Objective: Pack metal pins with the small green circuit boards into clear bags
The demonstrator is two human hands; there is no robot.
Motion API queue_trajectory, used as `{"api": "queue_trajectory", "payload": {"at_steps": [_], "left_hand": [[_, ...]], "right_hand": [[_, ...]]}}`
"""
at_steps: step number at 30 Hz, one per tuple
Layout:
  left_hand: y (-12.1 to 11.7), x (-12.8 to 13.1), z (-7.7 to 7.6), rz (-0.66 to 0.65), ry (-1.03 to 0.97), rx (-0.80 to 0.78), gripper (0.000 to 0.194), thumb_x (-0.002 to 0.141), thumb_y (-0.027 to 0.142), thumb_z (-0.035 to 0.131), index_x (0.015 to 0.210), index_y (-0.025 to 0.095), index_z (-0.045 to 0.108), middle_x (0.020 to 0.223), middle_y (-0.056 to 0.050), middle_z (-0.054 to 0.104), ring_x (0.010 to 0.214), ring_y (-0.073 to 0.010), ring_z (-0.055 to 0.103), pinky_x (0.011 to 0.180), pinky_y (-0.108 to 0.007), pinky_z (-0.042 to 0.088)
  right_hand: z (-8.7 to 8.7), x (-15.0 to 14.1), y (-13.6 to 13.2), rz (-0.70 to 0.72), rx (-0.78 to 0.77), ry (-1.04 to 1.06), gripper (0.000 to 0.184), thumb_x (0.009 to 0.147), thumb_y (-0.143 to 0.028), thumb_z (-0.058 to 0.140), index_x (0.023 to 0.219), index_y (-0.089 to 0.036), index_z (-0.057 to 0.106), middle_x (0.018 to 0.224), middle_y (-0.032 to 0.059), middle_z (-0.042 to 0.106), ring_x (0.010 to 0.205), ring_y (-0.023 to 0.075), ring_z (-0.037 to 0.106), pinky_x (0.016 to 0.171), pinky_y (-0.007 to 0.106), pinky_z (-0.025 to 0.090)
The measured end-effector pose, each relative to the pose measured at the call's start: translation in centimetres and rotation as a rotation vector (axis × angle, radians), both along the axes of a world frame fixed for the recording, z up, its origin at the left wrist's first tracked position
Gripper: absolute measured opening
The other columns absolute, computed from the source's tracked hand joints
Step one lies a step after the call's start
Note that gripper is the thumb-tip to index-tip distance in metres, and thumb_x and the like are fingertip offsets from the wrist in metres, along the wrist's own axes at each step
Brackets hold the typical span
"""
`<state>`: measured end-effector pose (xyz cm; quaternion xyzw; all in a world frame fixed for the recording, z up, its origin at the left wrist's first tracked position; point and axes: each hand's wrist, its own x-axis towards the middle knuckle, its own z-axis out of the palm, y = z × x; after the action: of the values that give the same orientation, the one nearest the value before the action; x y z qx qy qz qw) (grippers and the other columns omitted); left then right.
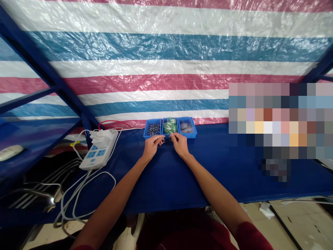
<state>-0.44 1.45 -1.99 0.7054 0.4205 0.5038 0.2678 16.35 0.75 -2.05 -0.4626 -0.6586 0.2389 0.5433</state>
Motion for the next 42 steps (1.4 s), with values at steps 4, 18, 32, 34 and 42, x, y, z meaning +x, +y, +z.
{"api": "queue_trajectory", "payload": {"at_steps": [4, 18, 32, 34, 42], "left_hand": [[-0.3, 0.1, 0.2, -0.056, 0.028, -0.072, 0.023, 0.089, 0.036, 0.052, 0.102, 0.019, 0.063, 0.062, 0.002, 0.061, 0.045, -0.0087, 0.048, 0.048, -0.021, 0.041], [-0.6, 0.3, 0.7, -0.060, -0.125, -0.219, 0.032, 0.080, 0.040, 0.066, 0.102, 0.017, 0.063, 0.062, 0.001, 0.063, 0.049, -0.0091, 0.052, 0.049, -0.021, 0.041], [0.0, 0.7, 0.4, -0.042, -0.362, -0.194, 0.034, 0.079, 0.046, 0.066, 0.074, 0.018, 0.048, 0.077, -0.003, 0.068, 0.066, -0.0137, 0.062, 0.065, -0.028, 0.051], [-0.2, 0.6, 0.6, -0.058, -0.305, -0.200, 0.032, 0.084, 0.047, 0.061, 0.080, 0.019, 0.047, 0.070, -0.001, 0.065, 0.059, -0.0127, 0.060, 0.061, -0.026, 0.049], [-0.5, -0.3, 1.0, 0.070, 0.118, 0.028, 0.030, 0.091, 0.037, 0.050, 0.084, 0.017, 0.070, 0.068, 0.000, 0.058, 0.064, -0.0130, 0.054, 0.063, -0.024, 0.042]], "right_hand": [[0.0, 0.1, 0.0, 0.017, 0.036, 0.004, 0.030, 0.092, -0.036, 0.047, 0.081, -0.017, 0.067, 0.075, 0.0045, 0.065, 0.064, 0.0160, 0.056, 0.064, 0.027, 0.043], [-0.9, -0.2, 0.5, 0.087, 0.040, -0.095, 0.016, 0.089, -0.025, 0.052, 0.079, -0.020, 0.063, 0.081, 0.0041, 0.065, 0.073, 0.0173, 0.058, 0.071, 0.028, 0.045], [-0.7, -0.5, 0.3, 0.049, -0.020, -0.061, 0.031, 0.093, -0.038, 0.047, 0.075, -0.019, 0.064, 0.069, 0.0023, 0.064, 0.064, 0.0161, 0.057, 0.064, 0.026, 0.041], [-0.6, -0.4, 0.3, 0.012, -0.020, -0.052, 0.033, 0.094, -0.038, 0.044, 0.079, -0.019, 0.066, 0.069, 0.0025, 0.064, 0.064, 0.0162, 0.058, 0.064, 0.026, 0.041], [-0.3, -0.1, 0.1, -0.043, -0.001, -0.023, 0.038, 0.096, -0.041, 0.041, 0.081, -0.018, 0.067, 0.069, 0.0026, 0.064, 0.062, 0.0161, 0.057, 0.064, 0.026, 0.042]]}}
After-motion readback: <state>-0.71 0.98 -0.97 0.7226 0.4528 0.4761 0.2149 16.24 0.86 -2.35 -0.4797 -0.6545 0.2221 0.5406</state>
